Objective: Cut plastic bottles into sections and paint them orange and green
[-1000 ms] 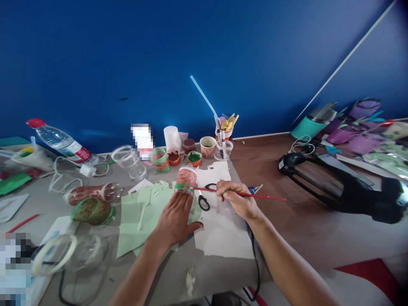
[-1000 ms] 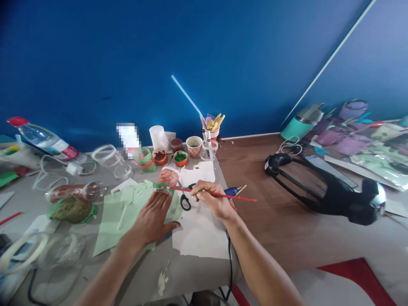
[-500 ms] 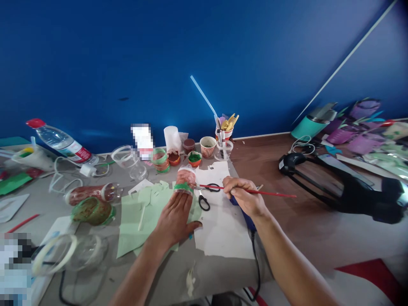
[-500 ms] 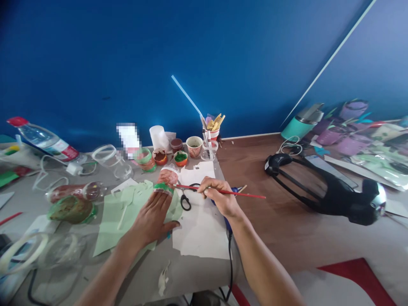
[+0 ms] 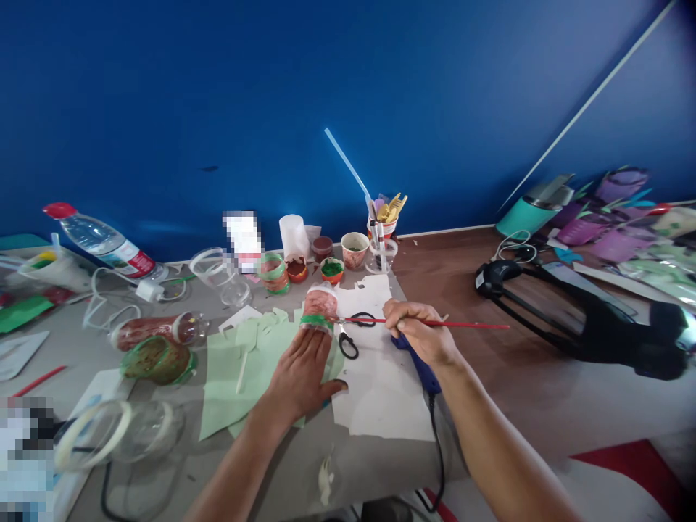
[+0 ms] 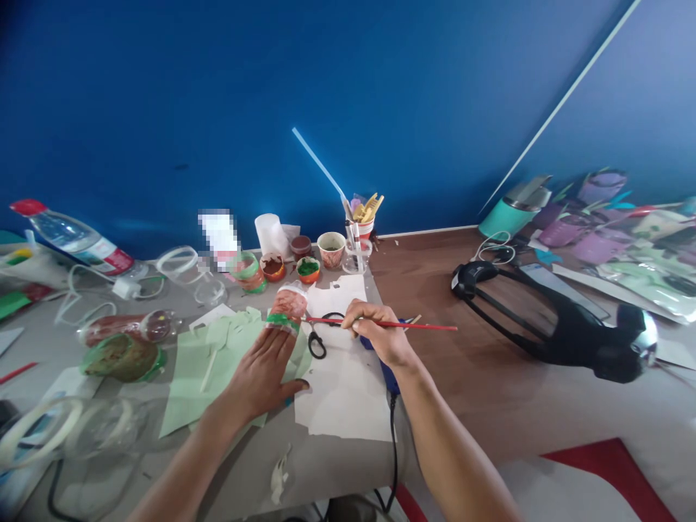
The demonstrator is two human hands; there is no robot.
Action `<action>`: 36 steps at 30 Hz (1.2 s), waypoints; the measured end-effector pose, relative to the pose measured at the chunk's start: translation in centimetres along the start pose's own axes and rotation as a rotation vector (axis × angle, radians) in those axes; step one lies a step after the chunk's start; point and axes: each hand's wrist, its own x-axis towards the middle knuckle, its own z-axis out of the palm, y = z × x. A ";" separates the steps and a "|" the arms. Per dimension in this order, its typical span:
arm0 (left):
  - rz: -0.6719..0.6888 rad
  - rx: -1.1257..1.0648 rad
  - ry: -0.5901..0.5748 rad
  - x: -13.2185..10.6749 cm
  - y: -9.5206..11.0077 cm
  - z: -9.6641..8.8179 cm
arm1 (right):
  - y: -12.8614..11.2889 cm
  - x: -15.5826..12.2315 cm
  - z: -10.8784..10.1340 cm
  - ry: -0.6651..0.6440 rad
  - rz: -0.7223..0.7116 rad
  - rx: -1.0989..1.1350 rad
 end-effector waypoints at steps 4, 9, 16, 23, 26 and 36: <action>-0.001 0.014 -0.004 0.0 0.1 0.0 | 0.3 0.0 0.3 -0.018 0.005 0.007; 0.006 0.054 0.018 -0.1 0.0 0.0 | 0.4 0.0 0.1 -0.058 0.053 -0.005; 0.037 0.095 0.140 -0.4 -0.7 0.5 | 0.3 0.2 0.1 0.027 -0.002 0.111; 0.027 0.115 0.189 -0.4 -1.1 0.8 | 0.4 0.2 0.1 -0.027 -0.002 0.103; 0.032 0.086 0.201 -0.5 -1.3 1.0 | 0.3 0.3 0.2 -0.001 -0.049 0.137; 0.024 -0.023 0.258 -0.7 -1.8 1.7 | 0.8 0.1 0.4 -0.086 -0.050 0.068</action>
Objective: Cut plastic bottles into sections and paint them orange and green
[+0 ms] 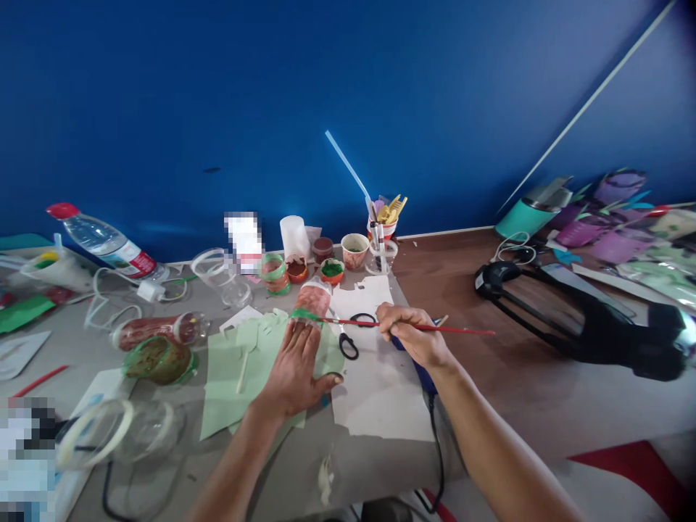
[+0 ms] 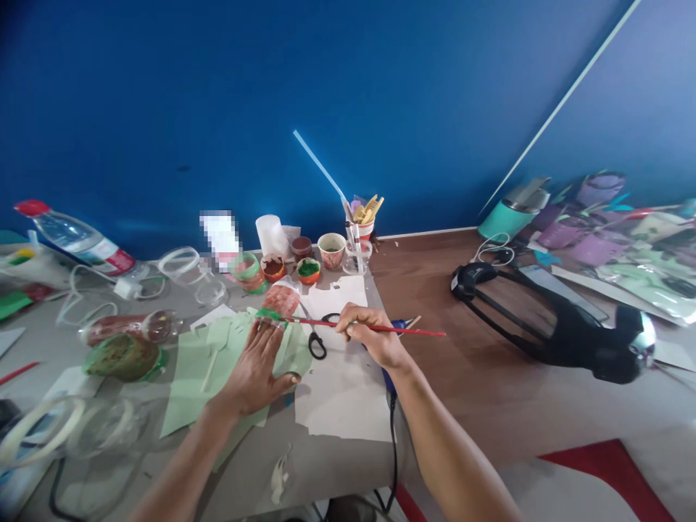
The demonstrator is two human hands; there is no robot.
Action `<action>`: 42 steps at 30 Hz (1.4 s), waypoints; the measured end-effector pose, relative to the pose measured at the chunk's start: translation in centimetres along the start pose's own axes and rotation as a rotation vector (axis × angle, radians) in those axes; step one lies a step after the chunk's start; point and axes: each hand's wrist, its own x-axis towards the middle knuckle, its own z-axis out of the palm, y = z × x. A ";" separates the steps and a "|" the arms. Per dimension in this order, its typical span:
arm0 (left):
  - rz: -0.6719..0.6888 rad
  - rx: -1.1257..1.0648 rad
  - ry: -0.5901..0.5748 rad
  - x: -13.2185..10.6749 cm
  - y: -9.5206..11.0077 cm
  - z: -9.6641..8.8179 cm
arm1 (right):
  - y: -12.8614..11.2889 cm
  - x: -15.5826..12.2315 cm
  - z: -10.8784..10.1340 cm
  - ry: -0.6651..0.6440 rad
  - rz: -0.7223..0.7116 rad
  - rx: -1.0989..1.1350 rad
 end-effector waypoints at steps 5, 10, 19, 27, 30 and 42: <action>0.016 -0.016 0.005 0.0 0.1 0.1 | 0.1 0.0 0.1 0.059 -0.037 0.002; 0.045 -0.009 0.021 0.1 0.2 0.0 | 0.2 -0.1 0.4 0.001 0.020 -0.030; 0.044 0.019 -0.004 0.1 0.4 0.0 | 0.0 0.1 0.1 0.068 0.000 -0.027; 0.044 0.079 -0.004 0.4 0.7 -0.6 | -0.1 0.0 -0.1 0.109 0.016 -0.026; 0.063 0.082 -0.002 0.5 0.7 -0.6 | 0.1 0.0 0.0 0.106 0.034 -0.041; 0.048 0.029 -0.032 0.2 0.6 -0.2 | 0.1 0.0 -0.1 0.049 0.019 -0.061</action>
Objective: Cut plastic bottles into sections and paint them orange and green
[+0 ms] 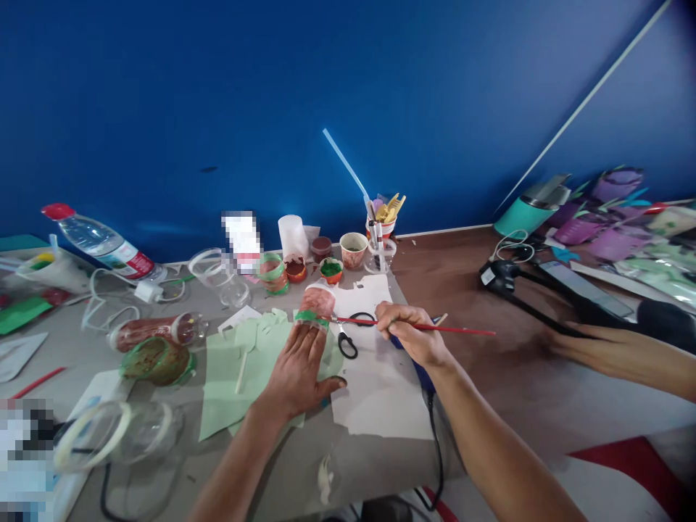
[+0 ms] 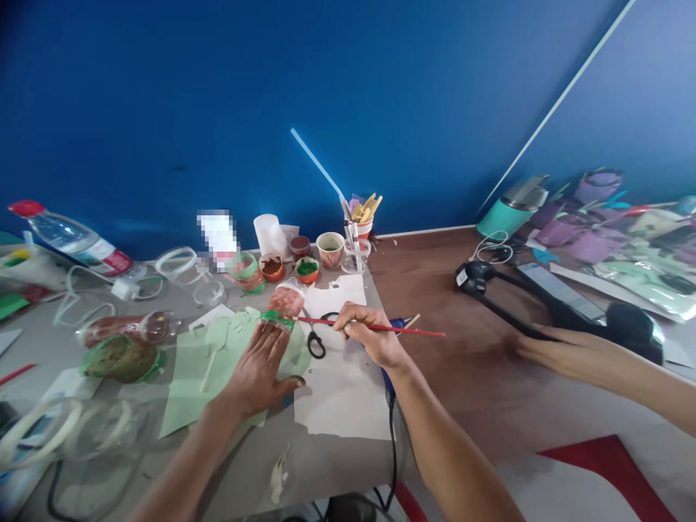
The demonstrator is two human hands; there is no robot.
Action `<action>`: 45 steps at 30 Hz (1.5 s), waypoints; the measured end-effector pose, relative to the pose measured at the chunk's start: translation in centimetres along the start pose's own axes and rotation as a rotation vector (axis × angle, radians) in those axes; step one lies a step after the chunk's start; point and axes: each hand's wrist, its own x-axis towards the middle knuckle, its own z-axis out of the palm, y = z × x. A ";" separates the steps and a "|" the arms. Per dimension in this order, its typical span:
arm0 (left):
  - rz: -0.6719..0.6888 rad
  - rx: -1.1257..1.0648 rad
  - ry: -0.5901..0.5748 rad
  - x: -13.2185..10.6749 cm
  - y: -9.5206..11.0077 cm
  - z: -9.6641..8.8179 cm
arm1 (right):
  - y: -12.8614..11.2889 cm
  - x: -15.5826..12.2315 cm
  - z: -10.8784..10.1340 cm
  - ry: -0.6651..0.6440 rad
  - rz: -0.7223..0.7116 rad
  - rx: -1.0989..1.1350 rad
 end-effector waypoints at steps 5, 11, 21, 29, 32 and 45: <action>-0.010 -0.007 -0.007 0.0 0.0 0.0 | -0.2 0.0 -0.1 0.061 0.011 0.009; 0.022 0.025 0.012 0.0 0.0 -0.2 | -0.2 0.2 0.1 0.012 0.010 0.018; 0.004 -0.014 0.005 -0.2 -0.1 0.3 | -0.3 0.1 0.1 0.029 0.036 0.007; 0.037 0.070 0.023 0.1 0.0 -0.1 | -0.6 0.4 0.6 0.146 0.081 0.116; 0.037 0.085 0.018 0.2 0.1 -0.3 | -0.7 0.4 0.9 0.128 0.129 0.131; 0.017 0.021 -0.010 0.1 0.0 -0.1 | -0.7 0.4 0.5 0.104 0.124 0.116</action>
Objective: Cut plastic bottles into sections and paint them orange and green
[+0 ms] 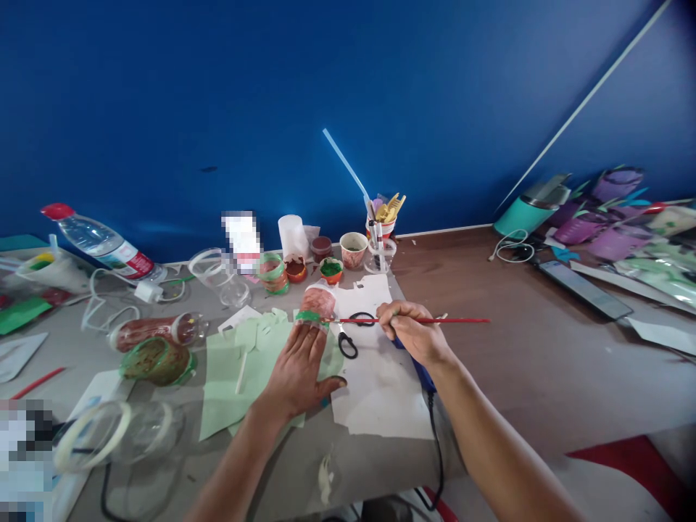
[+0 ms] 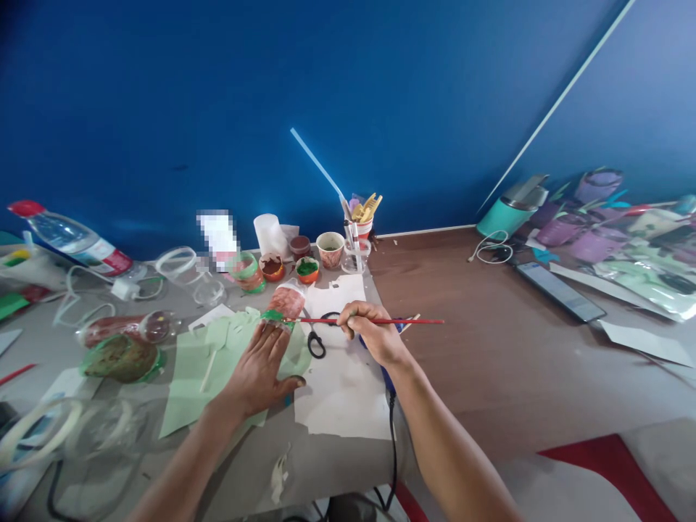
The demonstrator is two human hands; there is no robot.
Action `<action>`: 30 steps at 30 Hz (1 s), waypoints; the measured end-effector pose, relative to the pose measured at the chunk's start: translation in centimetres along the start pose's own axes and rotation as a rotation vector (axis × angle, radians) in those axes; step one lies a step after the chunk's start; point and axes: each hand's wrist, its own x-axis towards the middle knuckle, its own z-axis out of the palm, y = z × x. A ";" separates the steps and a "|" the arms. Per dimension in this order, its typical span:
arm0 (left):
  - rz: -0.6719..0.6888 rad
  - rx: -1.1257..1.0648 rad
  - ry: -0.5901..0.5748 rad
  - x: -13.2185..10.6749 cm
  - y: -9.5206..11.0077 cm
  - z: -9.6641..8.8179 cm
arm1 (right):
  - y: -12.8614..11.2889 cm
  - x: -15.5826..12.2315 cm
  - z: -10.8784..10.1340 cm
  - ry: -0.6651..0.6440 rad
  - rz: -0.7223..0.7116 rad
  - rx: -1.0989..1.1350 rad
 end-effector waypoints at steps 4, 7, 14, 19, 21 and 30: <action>-0.001 0.023 0.026 0.0 0.0 0.0 | -0.1 0.0 -0.3 0.006 -0.058 0.048; -0.009 -0.012 0.027 -0.1 -0.1 0.1 | -0.4 0.0 -0.3 -0.009 -0.072 0.047; -0.063 -0.090 -0.021 -0.3 -0.4 0.3 | -0.7 0.1 -0.8 0.003 -0.096 0.032; -0.050 -0.105 0.003 -0.3 -0.2 0.5 | -0.4 0.1 -0.3 0.006 -0.131 0.075; -0.031 -0.100 0.015 -0.3 -0.1 0.5 | 0.0 0.0 0.0 -0.021 -0.103 0.064; -0.060 -0.079 -0.011 -0.4 -0.2 0.6 | 0.0 0.1 -0.5 0.025 -0.033 0.018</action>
